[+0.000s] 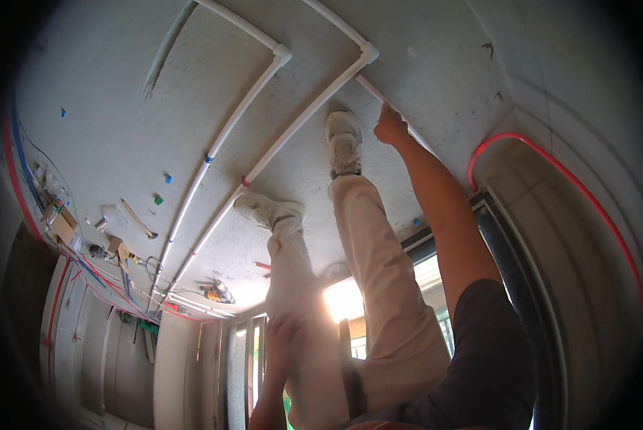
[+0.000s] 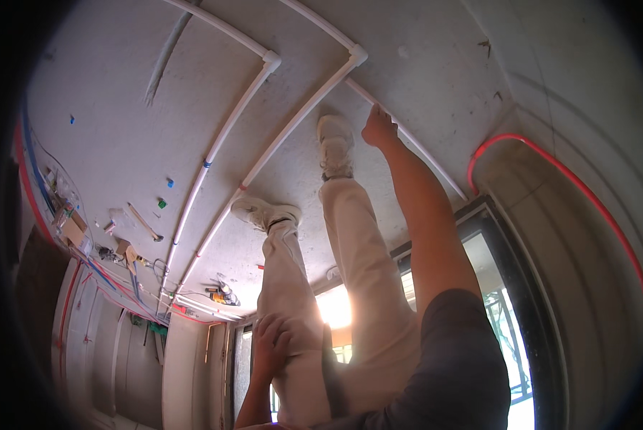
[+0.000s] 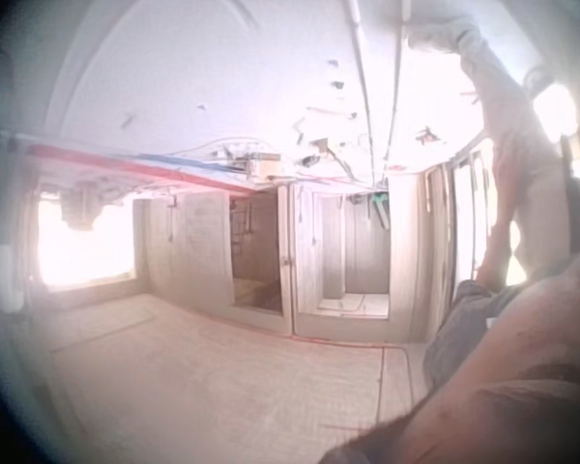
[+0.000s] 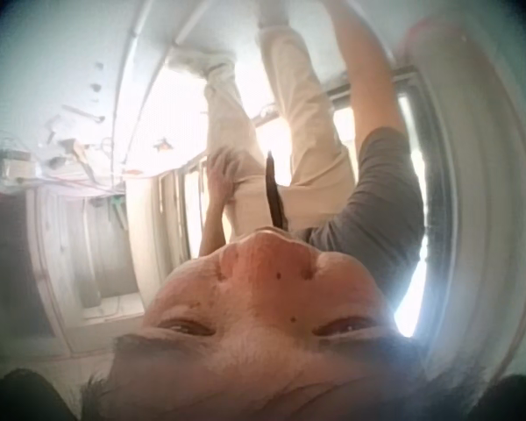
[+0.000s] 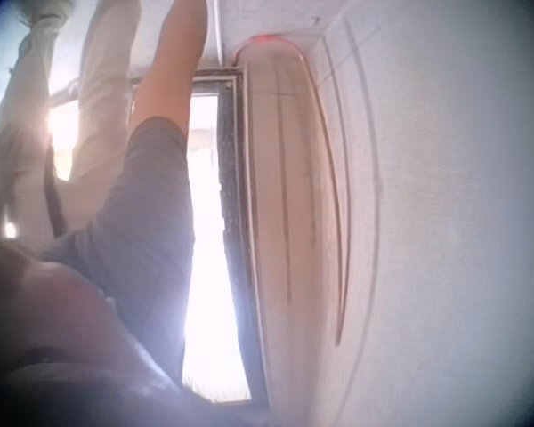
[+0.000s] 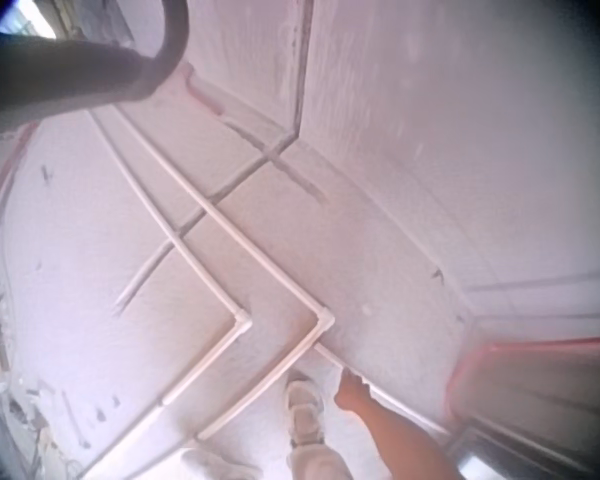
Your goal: The person connects white PVC pipes using elbow joints and a pipe cutter. They measure and cut the pipes, then attach them to the existing framework on the floor.
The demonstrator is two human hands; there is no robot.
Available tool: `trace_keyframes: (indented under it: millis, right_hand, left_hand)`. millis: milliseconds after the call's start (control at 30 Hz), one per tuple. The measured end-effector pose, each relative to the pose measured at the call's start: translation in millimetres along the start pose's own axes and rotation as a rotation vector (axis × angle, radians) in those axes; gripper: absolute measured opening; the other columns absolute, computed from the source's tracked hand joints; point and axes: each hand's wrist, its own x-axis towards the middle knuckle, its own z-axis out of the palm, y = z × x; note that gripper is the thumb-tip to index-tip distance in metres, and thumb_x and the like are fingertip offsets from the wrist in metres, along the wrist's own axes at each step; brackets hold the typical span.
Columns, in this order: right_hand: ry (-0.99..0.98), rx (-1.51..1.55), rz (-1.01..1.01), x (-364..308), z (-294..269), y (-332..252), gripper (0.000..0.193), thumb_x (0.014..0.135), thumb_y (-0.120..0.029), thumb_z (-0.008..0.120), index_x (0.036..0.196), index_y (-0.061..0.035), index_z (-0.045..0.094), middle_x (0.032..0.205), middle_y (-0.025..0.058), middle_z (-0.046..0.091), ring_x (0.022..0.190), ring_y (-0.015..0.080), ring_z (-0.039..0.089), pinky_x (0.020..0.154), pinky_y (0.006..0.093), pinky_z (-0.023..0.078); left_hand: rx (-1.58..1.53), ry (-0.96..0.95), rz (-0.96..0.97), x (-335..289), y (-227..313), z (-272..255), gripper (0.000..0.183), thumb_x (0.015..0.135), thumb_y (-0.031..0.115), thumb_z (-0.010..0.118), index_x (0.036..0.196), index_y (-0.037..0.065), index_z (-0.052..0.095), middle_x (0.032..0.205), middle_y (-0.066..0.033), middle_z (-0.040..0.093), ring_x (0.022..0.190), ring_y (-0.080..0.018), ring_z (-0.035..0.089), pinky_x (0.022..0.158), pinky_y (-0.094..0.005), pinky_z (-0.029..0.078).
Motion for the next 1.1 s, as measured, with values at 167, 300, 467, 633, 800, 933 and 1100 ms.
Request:
trace_keyframes:
  millis: [167, 300, 467, 633, 800, 933, 1100]
  right_hand:
    - [0.037, -0.032, -0.039, -1, 10, 4, 0.08, 0.094, -0.015, 0.056, 0.163, 0.0015, 0.02, 0.166, 0.0197, 0.035, 0.15, 0.039, 0.039, 0.116, 0.0589, 0.04]
    - [0.093, -0.033, -0.042, 0, 17, 6, 0.08, 0.093, -0.014, 0.056, 0.162, 0.0019, 0.021, 0.164, 0.0209, 0.037, 0.149, 0.0399, 0.039, 0.115, 0.0587, 0.041]
    - [0.174, -0.034, -0.097, -16, 22, 2, 0.076, 0.093, -0.012, 0.056, 0.161, 0.0016, 0.025, 0.16, 0.0225, 0.042, 0.146, 0.0416, 0.042, 0.114, 0.0551, 0.044]
    - [0.289, 0.036, -0.196, -68, 64, 12, 0.075, 0.091, -0.014, 0.061, 0.158, 0.0003, 0.031, 0.152, 0.0257, 0.048, 0.138, 0.0449, 0.049, 0.111, 0.0534, 0.046]
    - [-0.177, 0.407, -0.183, -191, 151, 42, 0.067, 0.088, -0.028, 0.081, 0.144, -0.0013, 0.055, 0.145, 0.0253, 0.056, 0.137, 0.0385, 0.052, 0.115, 0.047, 0.042]
    - [-0.109, -0.188, -0.63, -370, 179, 42, 0.063, 0.099, -0.056, 0.059, 0.14, -0.0084, 0.063, 0.151, 0.0213, 0.054, 0.152, 0.0472, 0.03, 0.123, 0.0642, 0.021]
    - [-0.345, 0.202, -0.425, -518, 90, 10, 0.064, 0.099, -0.052, 0.057, 0.145, -0.0085, 0.058, 0.163, 0.0206, 0.037, 0.151, 0.0499, 0.03, 0.119, 0.0655, 0.03]
  left_hand:
    - [-0.179, -0.038, -0.146, -15, 6, 3, 0.043, 0.089, 0.013, 0.07, 0.131, 0.004, 0.068, 0.146, -0.0201, 0.057, 0.138, -0.0424, 0.049, 0.118, -0.0496, 0.037]
    - [-0.131, -0.091, -0.106, -12, 1, 34, 0.044, 0.089, 0.012, 0.067, 0.133, 0.007, 0.068, 0.146, -0.0203, 0.057, 0.141, -0.0433, 0.046, 0.119, -0.0517, 0.035]
    - [-0.065, 0.078, 0.043, -27, -29, 49, 0.041, 0.089, 0.009, 0.065, 0.13, 0.002, 0.069, 0.145, -0.0217, 0.058, 0.141, -0.0442, 0.046, 0.119, -0.0523, 0.035]
    - [-0.121, 0.151, 0.127, -46, -66, 49, 0.041, 0.09, 0.009, 0.064, 0.13, 0.0, 0.068, 0.147, -0.023, 0.056, 0.141, -0.0445, 0.047, 0.119, -0.0516, 0.037]
    - [-0.014, 0.099, 0.28, -76, -103, 48, 0.051, 0.093, 0.01, 0.063, 0.143, 0.0, 0.059, 0.152, -0.0273, 0.051, 0.141, -0.0456, 0.047, 0.119, -0.0505, 0.037]
    - [0.08, -0.085, 0.402, -123, -129, 45, 0.062, 0.096, 0.015, 0.064, 0.153, -0.003, 0.046, 0.156, -0.0314, 0.045, 0.14, -0.0476, 0.047, 0.117, -0.0471, 0.04]
    - [-0.083, -0.062, 0.162, -181, -201, 34, 0.041, 0.101, 0.028, 0.062, 0.12, -0.008, 0.067, 0.118, -0.0261, 0.07, 0.112, -0.0337, 0.068, 0.101, -0.0423, 0.051]
